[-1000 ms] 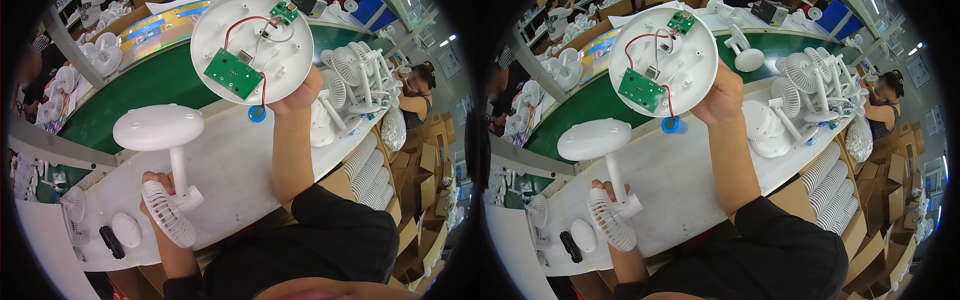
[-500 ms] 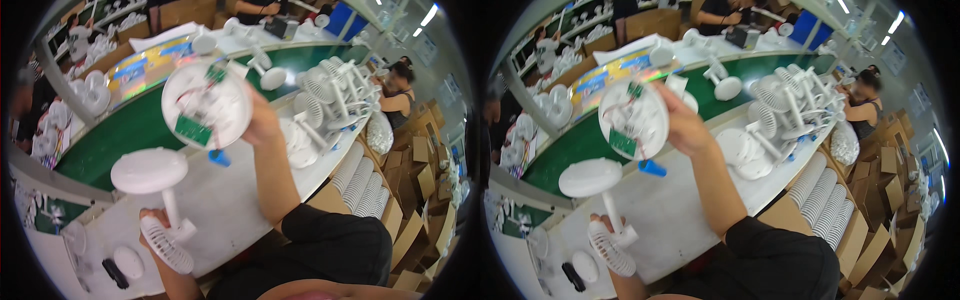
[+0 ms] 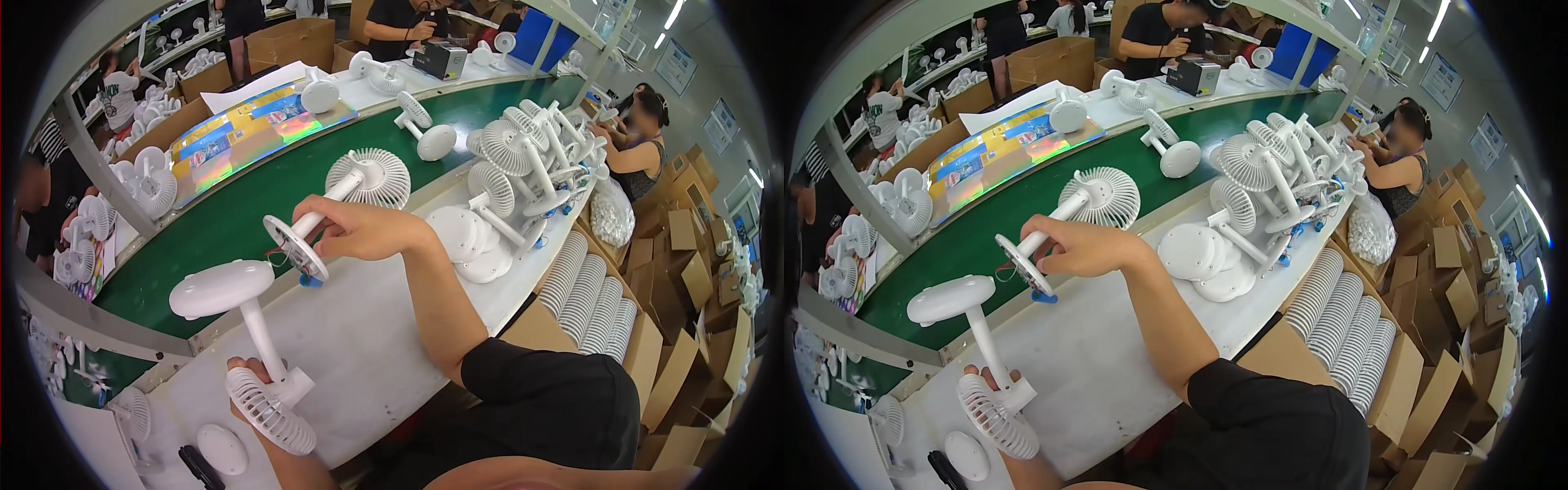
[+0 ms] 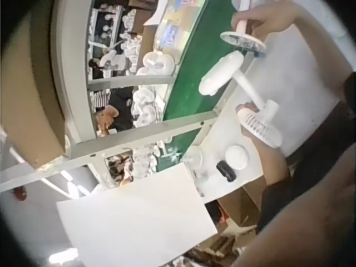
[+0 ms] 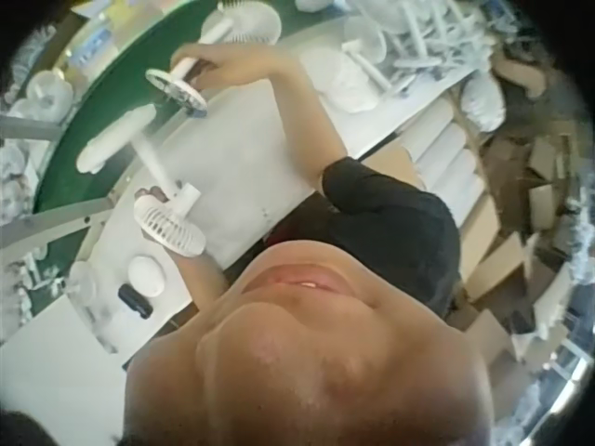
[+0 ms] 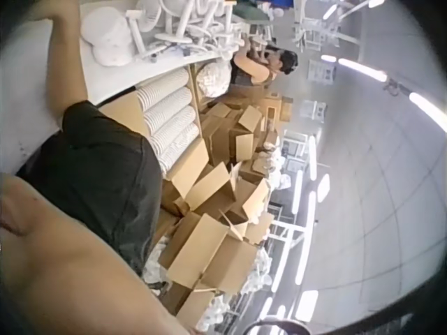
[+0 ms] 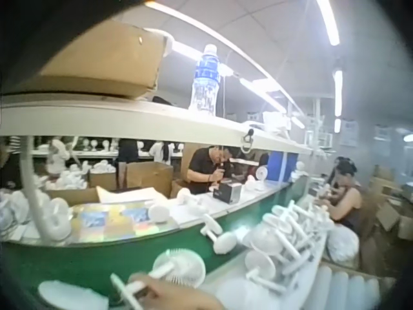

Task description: Assembling small white electric fans by installing batteries, connecting internal components, and snapping plastic housing pieces together on an assembly line.

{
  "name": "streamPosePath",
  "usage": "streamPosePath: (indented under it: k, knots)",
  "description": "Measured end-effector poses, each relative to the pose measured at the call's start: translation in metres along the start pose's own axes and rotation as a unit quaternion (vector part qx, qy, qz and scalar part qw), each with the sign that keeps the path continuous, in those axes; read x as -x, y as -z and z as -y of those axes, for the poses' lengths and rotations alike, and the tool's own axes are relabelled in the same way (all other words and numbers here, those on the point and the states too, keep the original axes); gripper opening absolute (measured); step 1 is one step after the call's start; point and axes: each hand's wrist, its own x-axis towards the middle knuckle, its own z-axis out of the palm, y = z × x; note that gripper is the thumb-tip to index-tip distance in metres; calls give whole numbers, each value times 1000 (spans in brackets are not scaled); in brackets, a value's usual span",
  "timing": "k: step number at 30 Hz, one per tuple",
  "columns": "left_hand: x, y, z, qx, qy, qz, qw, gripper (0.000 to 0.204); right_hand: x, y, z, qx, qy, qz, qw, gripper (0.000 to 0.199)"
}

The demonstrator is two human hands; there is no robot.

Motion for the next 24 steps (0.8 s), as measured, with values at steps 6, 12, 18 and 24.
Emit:
streamPosePath:
  k: [6,12,18,24]
  knots:
    - [-18,12,-7,-9,12,-32,999,38,-6,-2,-13,-94,51,-11,994,28]
    - [-57,23,-9,-24,10,-52,998,41,-16,13,-38,-2,-65,30,997,27]
    - [-104,23,5,-26,23,-55,998,41,-16,32,-130,31,-62,10,998,32]
    - [-140,66,14,-64,110,-123,984,53,-28,23,-126,8,-198,-64,978,39]
